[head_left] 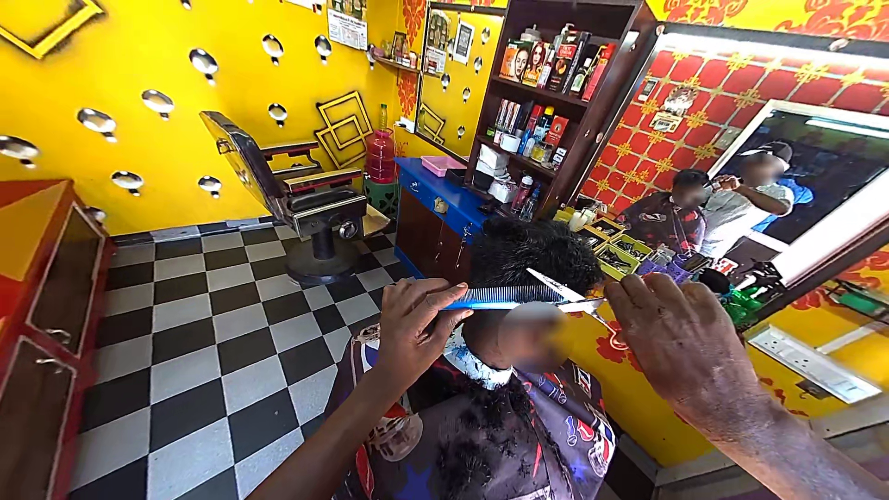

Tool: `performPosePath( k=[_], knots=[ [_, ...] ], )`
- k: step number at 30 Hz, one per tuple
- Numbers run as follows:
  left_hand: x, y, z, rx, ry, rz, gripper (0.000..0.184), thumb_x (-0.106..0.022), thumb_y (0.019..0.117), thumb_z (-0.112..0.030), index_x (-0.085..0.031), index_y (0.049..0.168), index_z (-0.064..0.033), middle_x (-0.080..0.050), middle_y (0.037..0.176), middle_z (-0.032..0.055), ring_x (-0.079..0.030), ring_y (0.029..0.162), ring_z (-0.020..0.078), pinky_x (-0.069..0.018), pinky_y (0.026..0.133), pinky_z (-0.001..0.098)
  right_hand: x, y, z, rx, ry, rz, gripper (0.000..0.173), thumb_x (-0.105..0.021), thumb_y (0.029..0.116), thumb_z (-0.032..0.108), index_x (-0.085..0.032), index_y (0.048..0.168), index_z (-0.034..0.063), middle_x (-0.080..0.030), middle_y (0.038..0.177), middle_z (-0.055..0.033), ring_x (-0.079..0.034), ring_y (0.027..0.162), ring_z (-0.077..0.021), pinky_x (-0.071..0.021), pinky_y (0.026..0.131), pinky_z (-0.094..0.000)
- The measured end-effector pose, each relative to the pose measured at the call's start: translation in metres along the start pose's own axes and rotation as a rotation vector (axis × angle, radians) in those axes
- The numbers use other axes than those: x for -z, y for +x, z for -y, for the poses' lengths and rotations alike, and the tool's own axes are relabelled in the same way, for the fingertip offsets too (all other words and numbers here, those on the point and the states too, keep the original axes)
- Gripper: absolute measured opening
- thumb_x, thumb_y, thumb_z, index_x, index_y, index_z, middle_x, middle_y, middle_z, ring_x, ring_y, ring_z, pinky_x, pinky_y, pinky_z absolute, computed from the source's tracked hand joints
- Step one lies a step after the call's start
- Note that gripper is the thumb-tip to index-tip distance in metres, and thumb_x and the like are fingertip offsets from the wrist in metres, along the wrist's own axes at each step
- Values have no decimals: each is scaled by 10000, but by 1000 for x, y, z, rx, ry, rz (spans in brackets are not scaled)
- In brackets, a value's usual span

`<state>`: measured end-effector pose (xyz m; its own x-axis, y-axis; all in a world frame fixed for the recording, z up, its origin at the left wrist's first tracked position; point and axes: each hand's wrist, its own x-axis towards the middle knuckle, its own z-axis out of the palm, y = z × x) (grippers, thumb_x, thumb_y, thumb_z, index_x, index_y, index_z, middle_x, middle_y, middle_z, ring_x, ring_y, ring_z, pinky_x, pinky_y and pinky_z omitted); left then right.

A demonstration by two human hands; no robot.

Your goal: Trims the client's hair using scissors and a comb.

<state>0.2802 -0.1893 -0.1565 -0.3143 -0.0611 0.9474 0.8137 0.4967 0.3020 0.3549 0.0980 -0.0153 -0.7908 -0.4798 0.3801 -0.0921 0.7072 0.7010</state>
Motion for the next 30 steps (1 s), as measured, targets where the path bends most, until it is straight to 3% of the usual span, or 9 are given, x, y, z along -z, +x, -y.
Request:
performPosePath(
  k=[3,8,12,15,19,22,24,27,30],
  knots=[
    [1,3,0,-6,11,2,274,-774,923,-267,-773,1187,-194,-709,1126,-13,-617,1022,134,-454,880,374,3,0,4,39,55,-50,300,-769,774,-72,-708,1058,5,-679,914,-150,-651,770,-327,-482,628,-438],
    [1,4,0,-12,18,-12,268,-772,923,-274,-774,1181,-203,-709,1124,-23,-613,1018,130,-453,880,366,3,-6,-3,19,42,-28,290,-751,781,-93,-737,1038,41,-706,872,-126,-657,713,-303,-496,656,-443],
    [1,6,0,-19,18,-15,275,-776,922,-278,-769,1187,-205,-707,1126,-22,-614,1018,130,-452,870,364,4,-1,-1,-21,11,-19,410,-813,759,-24,-697,1149,24,-662,991,-141,-648,899,-351,-498,681,-461],
    [0,7,0,-22,20,-28,280,-780,918,-277,-772,1188,-201,-709,1127,-20,-613,1015,128,-449,873,363,5,1,2,8,30,-60,292,-751,793,-73,-703,1069,9,-673,922,-142,-642,780,-322,-470,632,-439],
    [-2,-1,-6,25,-7,-38,291,-775,919,-288,-758,1201,-214,-704,1146,-31,-617,1036,129,-464,896,380,7,-6,-6,17,59,-41,334,-760,758,-95,-727,1065,34,-700,873,-123,-653,721,-313,-503,668,-451],
    [-10,-27,-15,52,-43,129,260,-733,945,-377,-741,1189,-289,-701,1134,-62,-634,1067,126,-499,934,424,2,-8,-22,-60,120,-105,348,-757,757,-123,-734,1069,31,-727,921,-138,-690,770,-340,-527,690,-496],
    [-17,-39,-17,90,-67,240,247,-713,951,-394,-760,1170,-291,-719,1102,-62,-648,1032,121,-503,892,429,-1,-5,-34,-78,116,-148,306,-749,779,-107,-711,1052,27,-707,933,-148,-688,813,-356,-525,704,-513],
    [-22,-39,-18,269,-178,149,274,-750,921,-383,-768,1176,-282,-720,1134,-75,-654,1077,110,-527,935,436,-1,0,-50,-25,76,-161,343,-788,756,-96,-722,1068,32,-708,907,-141,-689,800,-345,-521,745,-509],
    [-25,-27,-18,318,-210,25,298,-780,903,-360,-773,1186,-269,-722,1150,-75,-652,1116,129,-527,992,441,5,7,-57,45,49,-114,380,-866,716,-11,-720,1059,63,-724,965,-119,-700,846,-323,-519,741,-489]
  ],
)
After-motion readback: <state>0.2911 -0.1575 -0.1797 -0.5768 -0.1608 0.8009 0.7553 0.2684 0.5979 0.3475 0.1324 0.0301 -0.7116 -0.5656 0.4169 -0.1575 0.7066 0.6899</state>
